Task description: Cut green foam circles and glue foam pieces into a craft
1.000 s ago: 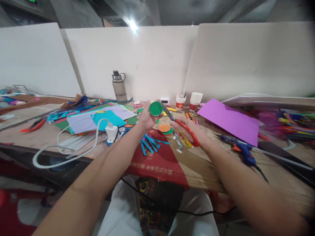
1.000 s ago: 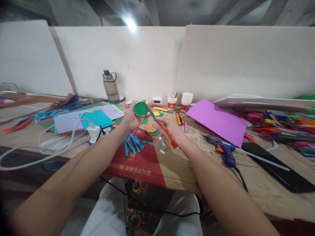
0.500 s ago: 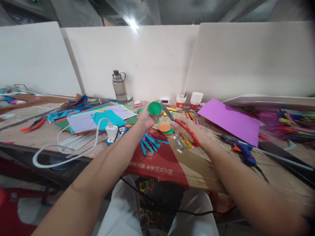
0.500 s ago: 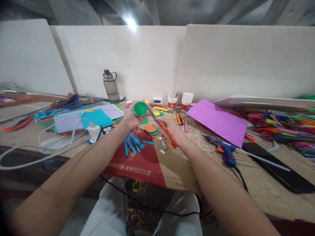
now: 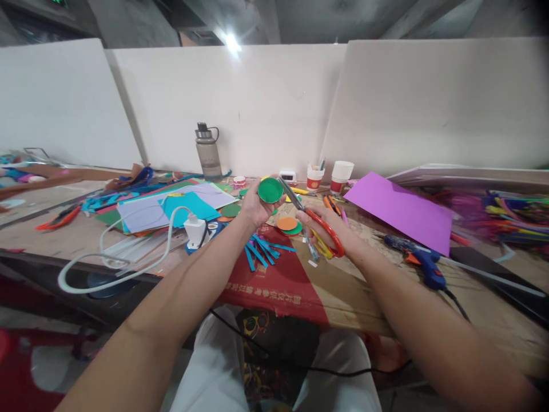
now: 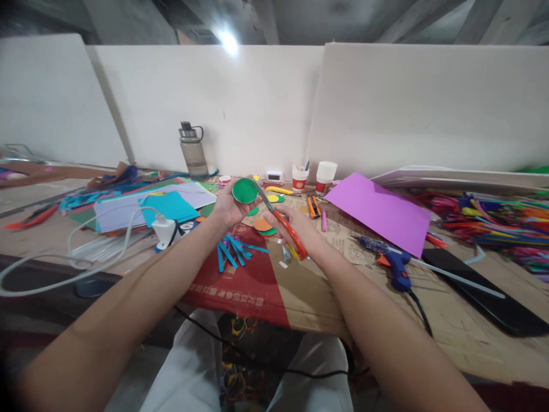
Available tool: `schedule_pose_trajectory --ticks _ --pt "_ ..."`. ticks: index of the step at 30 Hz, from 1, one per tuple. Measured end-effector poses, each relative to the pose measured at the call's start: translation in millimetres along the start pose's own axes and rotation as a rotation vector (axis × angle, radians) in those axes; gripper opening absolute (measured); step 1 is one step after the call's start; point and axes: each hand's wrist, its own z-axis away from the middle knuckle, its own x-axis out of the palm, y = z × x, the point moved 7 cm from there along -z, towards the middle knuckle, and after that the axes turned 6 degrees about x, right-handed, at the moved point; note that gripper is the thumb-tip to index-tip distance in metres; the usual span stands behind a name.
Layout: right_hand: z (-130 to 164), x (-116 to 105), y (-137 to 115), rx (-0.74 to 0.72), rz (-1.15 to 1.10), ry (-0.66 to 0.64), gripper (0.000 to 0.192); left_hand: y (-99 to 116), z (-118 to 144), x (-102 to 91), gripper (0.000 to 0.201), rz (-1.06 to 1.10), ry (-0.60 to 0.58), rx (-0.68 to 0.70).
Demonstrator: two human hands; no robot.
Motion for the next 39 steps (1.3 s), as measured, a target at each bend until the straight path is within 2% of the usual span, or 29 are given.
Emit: schedule_pose_trajectory --ticks 9,13,19,25,39 --pt "-2.2 0.6 -6.6 -0.114 -0.001 -0.002 0.031 0.6 1.6 4.1 0.029 -0.048 -0.05 0.044" --pt "2.5 1.8 -10.1 -0.069 -0.016 -0.024 0.03 3.3 0.2 3.4 0.027 -0.071 -0.067 0.099" --pt "8.4 2.2 -8.7 0.025 -0.104 -0.06 0.033 4.6 2.2 5.4 0.032 -0.083 -0.077 0.103" --pt "10.3 3.0 -10.7 0.01 -0.05 -0.078 0.036 3.5 3.3 9.5 0.036 -0.117 -0.15 0.105" --pt "14.6 0.5 -22.2 -0.028 -0.062 -0.064 0.038 2.9 9.8 17.2 0.034 -0.128 -0.194 0.088"
